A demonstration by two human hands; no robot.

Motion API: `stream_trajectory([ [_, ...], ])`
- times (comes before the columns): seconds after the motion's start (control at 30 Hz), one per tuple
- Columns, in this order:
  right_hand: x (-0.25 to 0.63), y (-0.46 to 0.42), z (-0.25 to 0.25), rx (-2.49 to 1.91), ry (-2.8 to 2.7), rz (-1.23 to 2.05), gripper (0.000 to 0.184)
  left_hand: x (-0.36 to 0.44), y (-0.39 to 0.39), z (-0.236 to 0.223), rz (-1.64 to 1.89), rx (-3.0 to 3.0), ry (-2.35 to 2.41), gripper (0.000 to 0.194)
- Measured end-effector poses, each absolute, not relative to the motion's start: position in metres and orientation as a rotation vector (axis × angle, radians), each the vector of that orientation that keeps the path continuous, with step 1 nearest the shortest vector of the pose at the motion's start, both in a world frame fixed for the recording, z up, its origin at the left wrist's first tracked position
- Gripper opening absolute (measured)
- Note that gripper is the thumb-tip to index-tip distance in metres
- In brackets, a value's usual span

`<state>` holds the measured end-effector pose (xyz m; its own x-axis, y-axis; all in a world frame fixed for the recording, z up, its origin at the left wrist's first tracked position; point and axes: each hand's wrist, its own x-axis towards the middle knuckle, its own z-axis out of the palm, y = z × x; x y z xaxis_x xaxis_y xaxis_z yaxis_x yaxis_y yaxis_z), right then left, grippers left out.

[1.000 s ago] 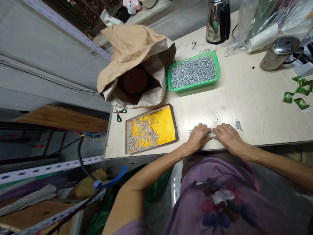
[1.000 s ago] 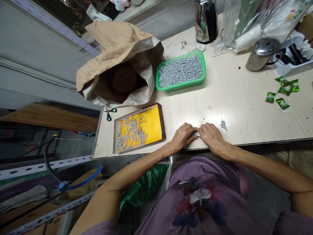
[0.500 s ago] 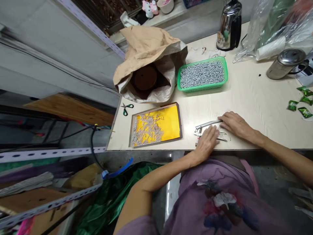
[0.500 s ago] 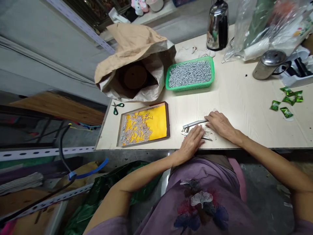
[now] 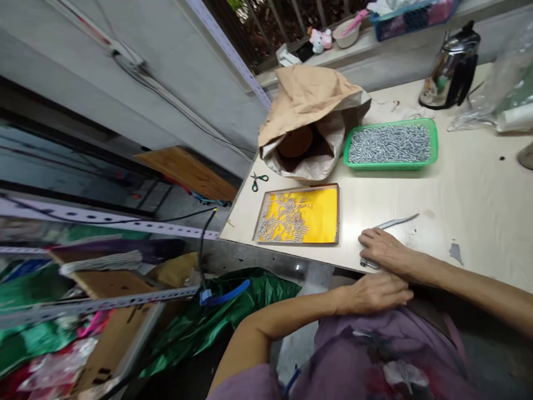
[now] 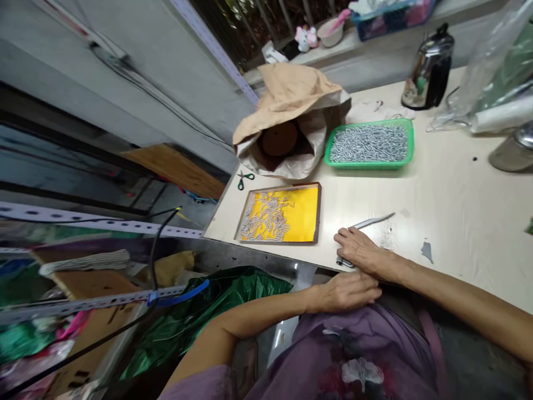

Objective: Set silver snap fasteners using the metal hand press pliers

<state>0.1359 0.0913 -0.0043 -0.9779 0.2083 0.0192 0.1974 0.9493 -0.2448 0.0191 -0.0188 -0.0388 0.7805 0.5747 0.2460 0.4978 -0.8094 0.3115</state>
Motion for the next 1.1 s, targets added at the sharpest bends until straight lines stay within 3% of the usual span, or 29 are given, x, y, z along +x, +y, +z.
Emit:
stream_trajectory([
  [0.1, 0.129, 0.090, -0.019, -0.226, -2.986, 0.354, 0.018, -0.030, -0.020, -0.035, 0.747, 2.837, 0.906, 0.025],
  [0.2, 0.129, 0.097, -0.023, -0.197, -2.799, 0.450, 0.023, -0.089, 0.009, -0.024, 0.875, 2.622, 1.750, 0.026],
  [0.27, 0.132, 0.106, -0.013, -0.276, -2.615, 0.530, 0.026, -0.125, 0.038, -0.016, 0.801, 2.312, 2.264, 0.024],
  [0.37, 0.136, 0.138, 0.011, -0.482, -2.320, 0.553, 0.022, -0.163, 0.076, -0.009, 0.456, 2.013, 2.535, 0.018],
  [0.53, 0.146, 0.219, 0.046, -0.889, -2.078, 0.310, 0.018, -0.182, 0.095, -0.009, 0.006, 1.990, 2.409, 0.023],
  [0.7, 0.162, 0.251, 0.074, -1.030, -2.048, 0.176, 0.029, -0.179, 0.091, -0.002, 0.236, 2.023, 2.325, 0.021],
  [0.87, 0.180, 0.186, 0.066, -1.001, -2.188, 0.310, 0.032, -0.125, 0.066, 0.014, 0.625, 1.610, 2.031, 0.013],
  [1.1, 0.216, 0.066, 0.002, -0.961, -2.652, 0.658, 0.030, -0.033, 0.021, 0.003, 0.573, 1.008, 1.661, 0.022],
])
